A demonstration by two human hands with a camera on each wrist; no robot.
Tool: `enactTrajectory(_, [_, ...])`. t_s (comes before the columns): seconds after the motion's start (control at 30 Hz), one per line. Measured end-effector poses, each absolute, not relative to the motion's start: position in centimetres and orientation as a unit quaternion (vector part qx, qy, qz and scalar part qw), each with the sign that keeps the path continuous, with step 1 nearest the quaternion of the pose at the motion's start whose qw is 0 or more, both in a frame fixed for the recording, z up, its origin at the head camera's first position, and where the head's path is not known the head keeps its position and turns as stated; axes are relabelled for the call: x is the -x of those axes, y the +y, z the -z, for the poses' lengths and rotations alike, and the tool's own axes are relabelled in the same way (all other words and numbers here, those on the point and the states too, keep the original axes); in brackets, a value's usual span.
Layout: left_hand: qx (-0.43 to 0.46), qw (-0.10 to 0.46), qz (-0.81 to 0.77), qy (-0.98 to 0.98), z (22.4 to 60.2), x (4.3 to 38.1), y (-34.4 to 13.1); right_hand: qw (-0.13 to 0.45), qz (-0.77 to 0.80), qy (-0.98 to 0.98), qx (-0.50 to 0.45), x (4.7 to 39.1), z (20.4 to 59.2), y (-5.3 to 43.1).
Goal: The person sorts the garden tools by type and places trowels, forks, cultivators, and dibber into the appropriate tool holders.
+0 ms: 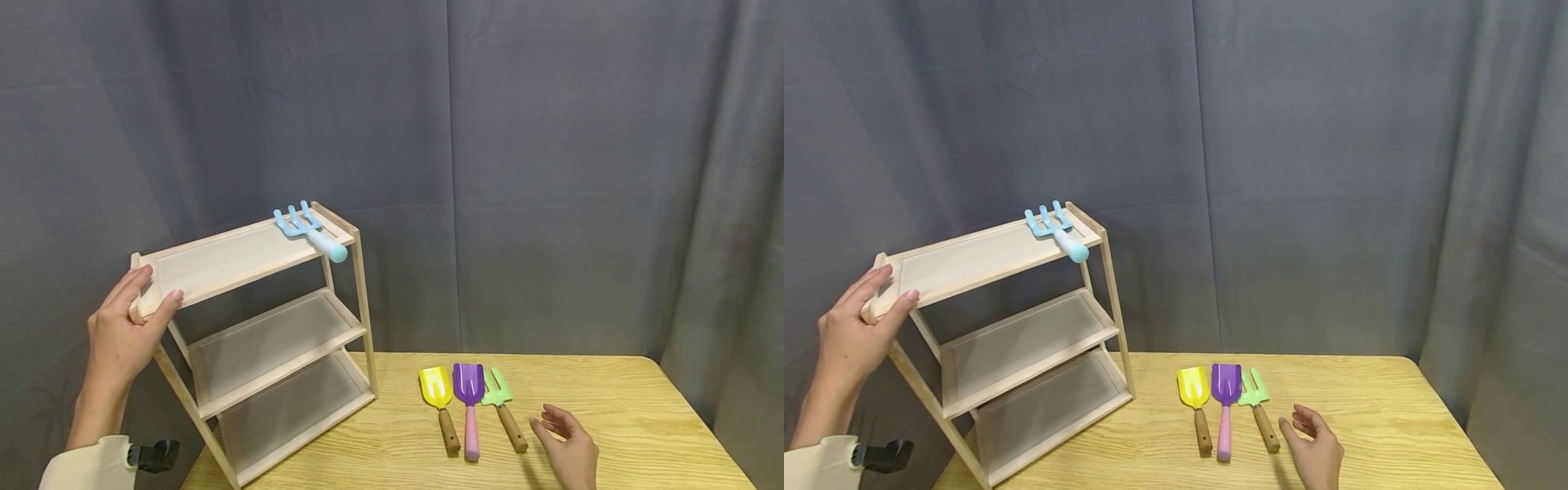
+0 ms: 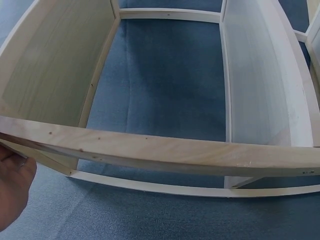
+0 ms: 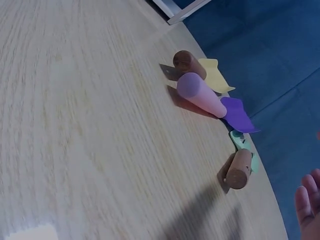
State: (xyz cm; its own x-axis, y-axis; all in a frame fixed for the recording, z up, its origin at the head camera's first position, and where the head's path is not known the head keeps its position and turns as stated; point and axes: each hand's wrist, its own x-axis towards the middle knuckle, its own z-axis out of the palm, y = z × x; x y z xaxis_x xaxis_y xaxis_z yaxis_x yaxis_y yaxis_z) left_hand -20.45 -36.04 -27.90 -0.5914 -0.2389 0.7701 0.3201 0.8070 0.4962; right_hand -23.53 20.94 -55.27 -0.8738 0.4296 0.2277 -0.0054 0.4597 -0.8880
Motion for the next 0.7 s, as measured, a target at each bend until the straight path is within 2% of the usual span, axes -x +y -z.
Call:
enactTrajectory(0.33, [0.016,0.447,0.311,-0.838,28.0,20.4,-36.0,0.188,-0.495,-0.841,0.111,23.4,56.0,20.7])
enactTrajectory(0.7, [0.019,0.452,0.305,-0.838,28.0,20.6,-36.2,0.183,-0.492,-0.842,0.124,23.8,56.6,20.4])
